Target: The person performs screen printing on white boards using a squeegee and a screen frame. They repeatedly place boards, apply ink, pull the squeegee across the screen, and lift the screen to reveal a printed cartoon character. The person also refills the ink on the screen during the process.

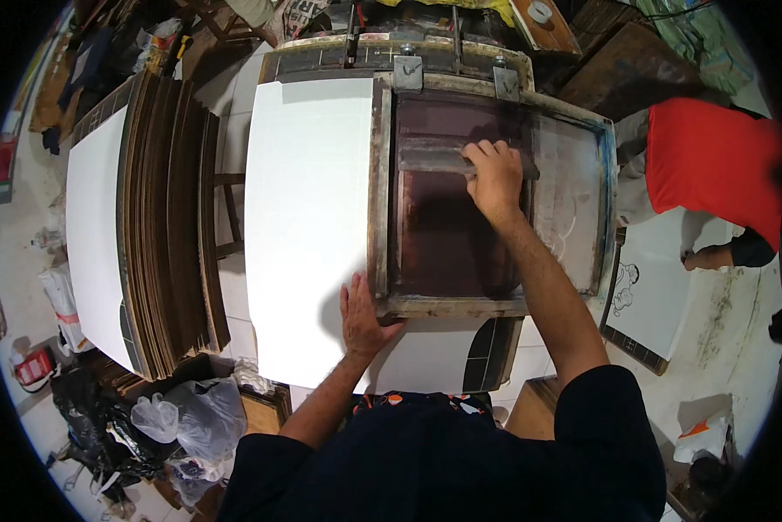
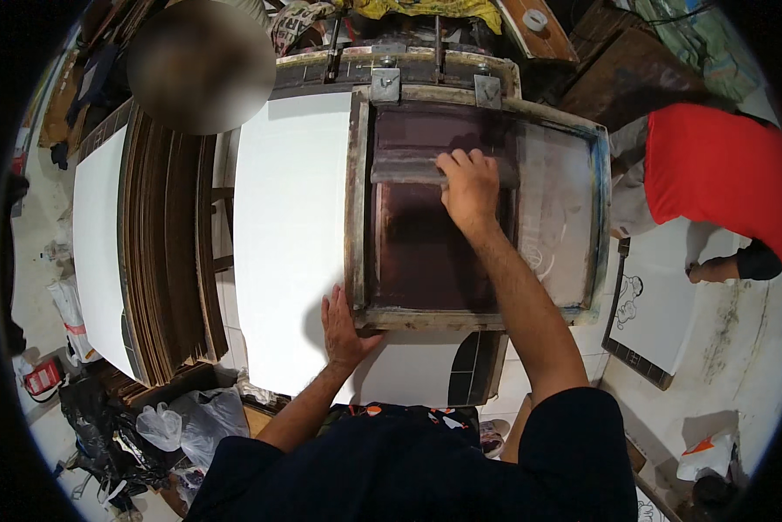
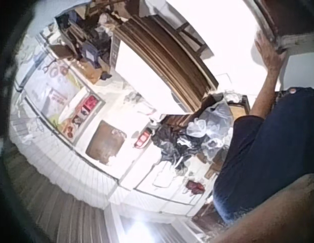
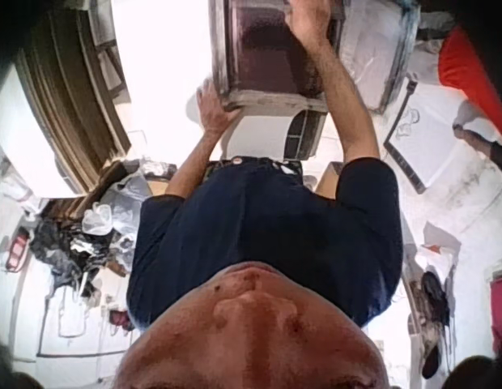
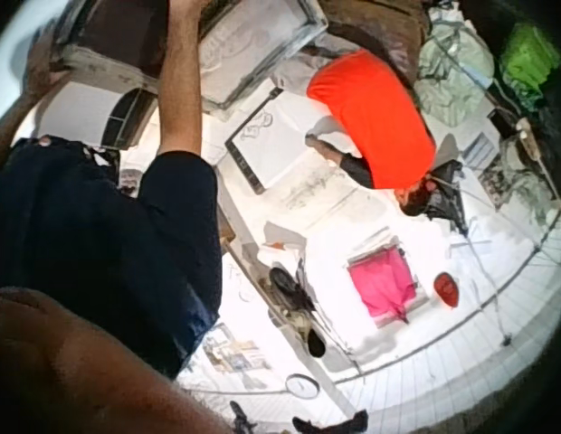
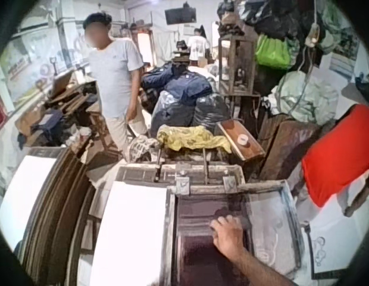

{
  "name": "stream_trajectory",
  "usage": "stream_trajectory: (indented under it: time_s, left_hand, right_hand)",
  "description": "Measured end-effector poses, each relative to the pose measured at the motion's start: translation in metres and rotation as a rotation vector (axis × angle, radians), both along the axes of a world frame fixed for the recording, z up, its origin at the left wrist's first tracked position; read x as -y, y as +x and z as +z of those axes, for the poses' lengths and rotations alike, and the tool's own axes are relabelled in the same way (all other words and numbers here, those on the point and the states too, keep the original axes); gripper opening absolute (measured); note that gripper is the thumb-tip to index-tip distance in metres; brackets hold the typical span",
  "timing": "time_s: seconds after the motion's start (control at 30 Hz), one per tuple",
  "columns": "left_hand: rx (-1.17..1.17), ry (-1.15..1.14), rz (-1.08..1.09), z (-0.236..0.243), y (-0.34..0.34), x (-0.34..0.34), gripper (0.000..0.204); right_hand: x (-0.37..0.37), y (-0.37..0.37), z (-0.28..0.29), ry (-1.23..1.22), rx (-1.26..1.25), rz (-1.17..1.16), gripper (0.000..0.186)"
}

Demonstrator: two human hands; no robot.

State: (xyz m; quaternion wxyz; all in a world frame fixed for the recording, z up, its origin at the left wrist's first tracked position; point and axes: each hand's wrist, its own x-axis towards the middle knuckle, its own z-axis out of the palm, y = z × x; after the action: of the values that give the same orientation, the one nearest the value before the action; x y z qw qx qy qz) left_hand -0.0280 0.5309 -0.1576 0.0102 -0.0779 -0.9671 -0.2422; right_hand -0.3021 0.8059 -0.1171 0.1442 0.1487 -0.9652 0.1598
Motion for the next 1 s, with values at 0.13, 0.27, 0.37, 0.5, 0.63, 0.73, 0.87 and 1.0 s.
stream_trajectory:
  time_s: [0.13,0.27,0.37,0.5,0.63,0.73,0.87,1.0]
  left_hand:
    - [0.019,-0.002,0.001,0.0,0.0,0.002,0.132]
    - [0.003,0.009,0.01,-0.002,-0.006,0.002,0.13]
    - [-0.045,0.002,-0.009,-0.005,-0.01,0.002,0.129]
    - [-0.089,-0.004,-0.023,-0.007,-0.01,0.002,0.128]
    - [-0.099,0.007,-0.015,-0.006,-0.009,0.001,0.128]
    - [-0.095,0.023,-0.011,-0.005,-0.009,0.0,0.126]
    - [-0.129,0.041,-0.023,-0.005,-0.008,0.0,0.124]
    - [-0.137,0.059,-0.023,-0.008,-0.009,0.002,0.121]
  right_hand:
    - [0.001,-0.024,0.003,-0.059,-0.163,-0.025,0.029]
    - [0.009,-0.08,-0.001,-0.085,-0.294,-0.054,0.024]
    - [0.009,-0.088,-0.007,0.032,-0.171,-0.095,0.034]
    - [0.007,-0.044,-0.007,0.058,-0.153,-0.071,0.026]
    - [0.015,0.059,0.002,0.12,-0.112,-0.106,0.033]
    - [0.021,0.151,0.012,0.081,0.058,-0.101,0.045]
    - [0.029,0.235,0.017,0.061,0.161,-0.107,0.054]
    - [0.027,0.249,0.013,0.039,0.155,-0.095,0.054]
